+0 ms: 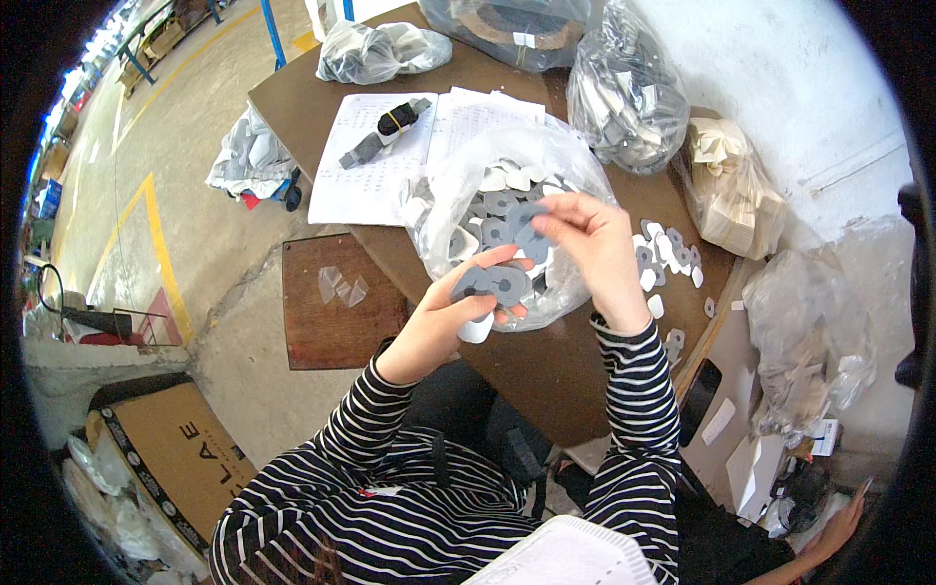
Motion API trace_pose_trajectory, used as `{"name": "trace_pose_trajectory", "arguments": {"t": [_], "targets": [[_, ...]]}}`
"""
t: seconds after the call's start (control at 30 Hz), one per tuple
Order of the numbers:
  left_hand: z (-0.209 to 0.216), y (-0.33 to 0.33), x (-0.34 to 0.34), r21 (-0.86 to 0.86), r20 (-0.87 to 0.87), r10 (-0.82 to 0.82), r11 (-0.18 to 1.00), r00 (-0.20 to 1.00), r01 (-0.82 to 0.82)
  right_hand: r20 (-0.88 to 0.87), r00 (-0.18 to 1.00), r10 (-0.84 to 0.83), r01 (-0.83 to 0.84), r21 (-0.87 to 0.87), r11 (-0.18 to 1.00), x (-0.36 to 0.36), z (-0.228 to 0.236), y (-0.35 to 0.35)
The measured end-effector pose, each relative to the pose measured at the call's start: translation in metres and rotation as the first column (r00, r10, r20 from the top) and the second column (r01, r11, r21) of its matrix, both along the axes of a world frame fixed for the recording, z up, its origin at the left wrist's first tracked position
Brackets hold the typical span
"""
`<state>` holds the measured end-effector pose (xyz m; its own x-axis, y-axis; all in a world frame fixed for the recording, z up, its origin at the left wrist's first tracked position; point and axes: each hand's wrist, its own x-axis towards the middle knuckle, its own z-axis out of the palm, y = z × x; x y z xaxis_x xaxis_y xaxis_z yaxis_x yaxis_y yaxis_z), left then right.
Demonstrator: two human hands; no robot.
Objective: The person repeatedly picks up small gray and white circular components from a plastic bag and the table, aligns them, and stacks them into a growing pile. The person also briefly handles a black strap-like object and a rubber band before returning to stacking the circular parts.
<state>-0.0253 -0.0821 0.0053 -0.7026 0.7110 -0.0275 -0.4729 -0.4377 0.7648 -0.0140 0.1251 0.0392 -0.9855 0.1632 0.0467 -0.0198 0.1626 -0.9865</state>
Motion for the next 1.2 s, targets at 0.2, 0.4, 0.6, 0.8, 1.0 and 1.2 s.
{"name": "trace_pose_trajectory", "arguments": {"t": [0.2, 0.4, 0.6, 0.8, 1.0, 1.2], "targets": [[-0.003, -0.003, 0.0, -0.128, -0.073, -0.027, 0.992, 0.997, 0.017, -0.185, 0.982, -0.024, 0.114, 0.497, 0.86, 0.0, 0.002, 0.002], [-0.004, 0.001, 0.0, -0.141, -0.133, 0.041, 0.988, 0.99, -0.06, 0.051, 0.984, 0.17, -0.177, 0.303, 0.936, 0.026, 0.009, -0.013], [-0.01, 0.002, 0.001, -0.04, -0.086, 0.059, 0.997, 0.995, -0.062, 0.133, 0.99, 0.045, -0.05, 0.031, 0.998, 0.024, 0.01, -0.005], [-0.009, 0.003, 0.0, -0.145, -0.08, 0.129, 0.979, 0.988, -0.14, 0.094, 0.995, -0.033, 0.038, -0.046, 0.998, 0.019, 0.005, 0.004], [-0.013, -0.002, -0.004, -0.319, -0.13, 0.031, 0.945, 0.991, -0.071, -0.125, 0.99, 0.061, 0.006, 0.476, 0.879, 0.012, 0.004, -0.002], [-0.022, 0.006, 0.0, -0.318, -0.248, 0.087, 0.934, 0.965, -0.166, 0.195, 0.969, 0.151, -0.201, 0.268, 0.942, 0.02, 0.005, -0.021]]}}
